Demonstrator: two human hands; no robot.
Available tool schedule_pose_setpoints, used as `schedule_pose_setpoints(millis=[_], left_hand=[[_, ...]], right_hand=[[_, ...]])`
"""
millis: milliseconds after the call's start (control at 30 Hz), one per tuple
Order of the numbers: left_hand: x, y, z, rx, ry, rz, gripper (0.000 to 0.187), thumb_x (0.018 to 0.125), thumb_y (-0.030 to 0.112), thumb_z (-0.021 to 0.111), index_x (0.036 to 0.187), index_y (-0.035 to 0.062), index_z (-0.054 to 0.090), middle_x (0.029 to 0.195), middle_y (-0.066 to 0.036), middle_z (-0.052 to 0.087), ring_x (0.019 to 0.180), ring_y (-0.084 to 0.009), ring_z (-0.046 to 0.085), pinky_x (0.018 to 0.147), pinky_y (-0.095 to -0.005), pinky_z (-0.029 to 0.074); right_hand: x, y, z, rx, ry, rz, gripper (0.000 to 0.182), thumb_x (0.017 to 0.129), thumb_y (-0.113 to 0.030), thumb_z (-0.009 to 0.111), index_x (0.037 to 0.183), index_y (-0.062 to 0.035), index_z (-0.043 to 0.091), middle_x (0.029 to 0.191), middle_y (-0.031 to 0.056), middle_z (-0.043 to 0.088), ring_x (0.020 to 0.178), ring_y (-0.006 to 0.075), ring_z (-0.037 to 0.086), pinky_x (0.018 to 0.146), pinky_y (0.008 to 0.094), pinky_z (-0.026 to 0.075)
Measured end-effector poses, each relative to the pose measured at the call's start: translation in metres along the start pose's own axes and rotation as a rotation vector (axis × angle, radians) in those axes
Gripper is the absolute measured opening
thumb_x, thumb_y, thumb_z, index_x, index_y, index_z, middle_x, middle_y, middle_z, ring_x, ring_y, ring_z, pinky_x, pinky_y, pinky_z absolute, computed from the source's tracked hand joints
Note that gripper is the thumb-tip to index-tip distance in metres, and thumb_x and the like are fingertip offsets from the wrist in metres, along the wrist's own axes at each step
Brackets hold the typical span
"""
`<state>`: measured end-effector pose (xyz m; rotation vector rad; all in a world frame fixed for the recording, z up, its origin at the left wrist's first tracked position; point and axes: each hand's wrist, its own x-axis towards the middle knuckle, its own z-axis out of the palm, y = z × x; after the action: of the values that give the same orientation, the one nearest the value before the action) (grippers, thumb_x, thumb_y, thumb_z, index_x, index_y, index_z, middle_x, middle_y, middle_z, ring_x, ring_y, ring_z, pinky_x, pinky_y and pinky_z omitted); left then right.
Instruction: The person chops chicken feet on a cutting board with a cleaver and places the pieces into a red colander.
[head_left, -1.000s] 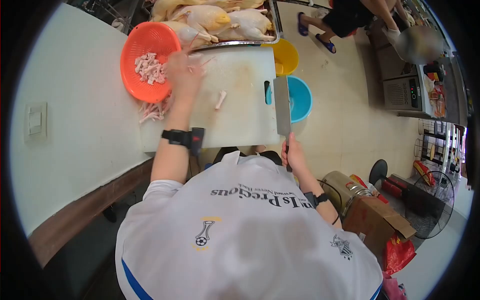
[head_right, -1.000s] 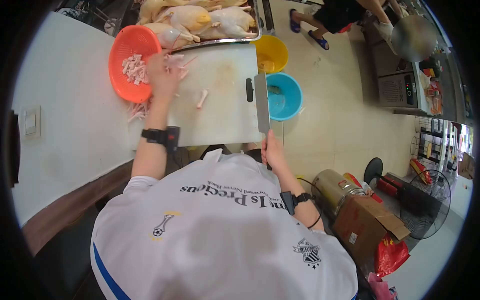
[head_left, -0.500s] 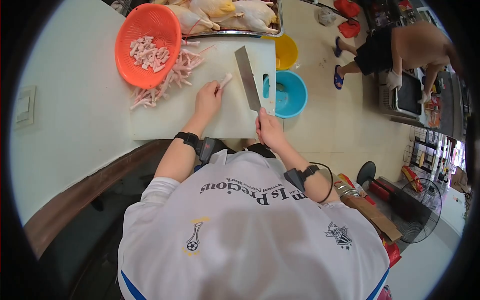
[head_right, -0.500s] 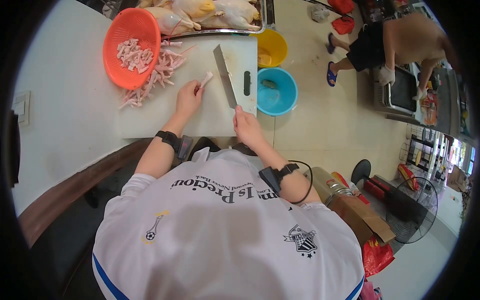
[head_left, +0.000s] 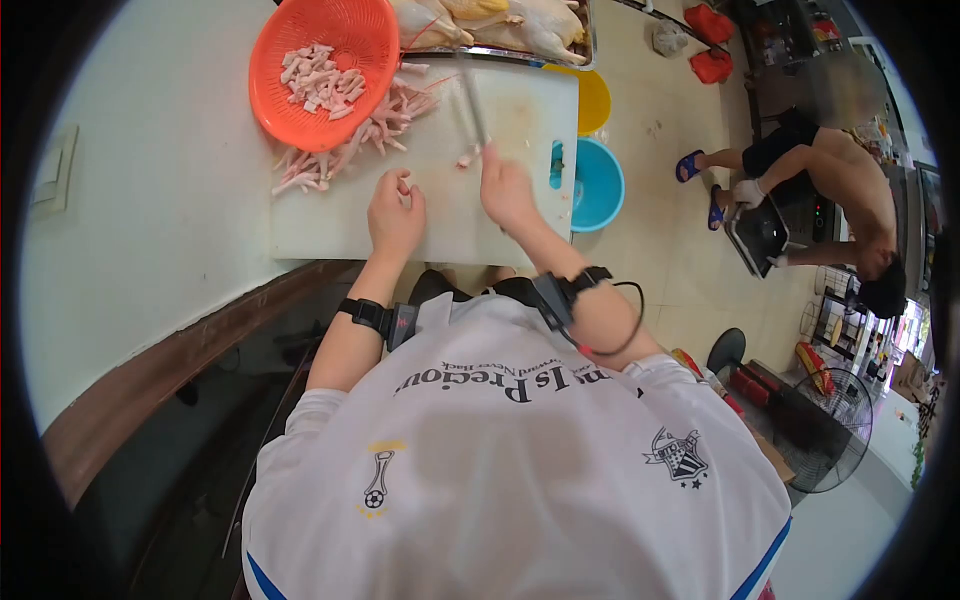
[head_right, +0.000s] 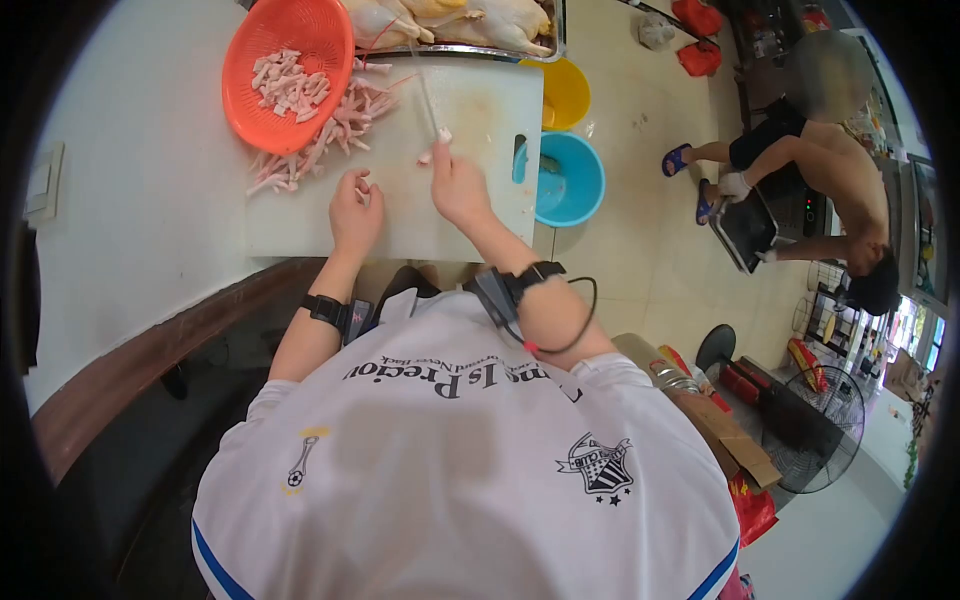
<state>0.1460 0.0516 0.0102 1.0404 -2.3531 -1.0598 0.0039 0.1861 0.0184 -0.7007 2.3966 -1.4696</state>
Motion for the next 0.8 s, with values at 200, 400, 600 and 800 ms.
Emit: schedule_pose_setpoints(millis=[200,400,600,800], left_hand=[[0.026,0.024,0.033,0.037,0.064,0.475,0.039,0.082,0.014,0.071,0.119,0.0064,0.063,0.107,-0.012,0.062,0.1,-0.0317,0.062,0.082,-0.044,0.052],[0.056,0.029,0.07,0.193,0.0,0.373,0.038,0.085,0.016,0.071,0.122,0.0097,0.063,0.114,-0.012,0.062,0.103,-0.034,0.06,0.086,-0.0476,0.051],[0.074,0.048,0.03,0.168,-0.062,0.355,0.026,0.089,0.014,0.068,0.115,0.0095,0.068,0.105,-0.011,0.065,0.096,-0.0308,0.064,0.084,-0.0436,0.052],[0.082,0.039,0.033,-0.046,-0.127,0.458,0.017,0.091,0.019,0.071,0.103,0.0066,0.072,0.096,-0.01,0.068,0.091,-0.0275,0.065,0.078,-0.0382,0.052]], right_hand=[[-0.005,-0.006,-0.02,-0.017,-0.258,0.497,0.075,0.106,-0.06,0.034,0.062,-0.0028,0.053,0.051,0.0082,0.049,0.041,0.0214,0.052,0.044,0.0362,0.044],[-0.051,0.006,-0.054,0.263,-0.349,0.702,0.071,0.106,-0.057,0.037,0.062,-0.0038,0.053,0.05,0.0065,0.048,0.038,0.019,0.048,0.039,0.0363,0.038],[-0.134,0.015,-0.115,0.426,-0.298,0.863,0.063,0.107,-0.057,0.037,0.068,-0.0095,0.046,0.051,-0.0003,0.041,0.037,0.0131,0.037,0.037,0.0304,0.03],[-0.125,0.011,-0.126,0.436,-0.186,0.819,0.06,0.108,-0.056,0.036,0.073,-0.0092,0.047,0.052,-0.0007,0.041,0.039,0.0113,0.039,0.038,0.0283,0.031]])
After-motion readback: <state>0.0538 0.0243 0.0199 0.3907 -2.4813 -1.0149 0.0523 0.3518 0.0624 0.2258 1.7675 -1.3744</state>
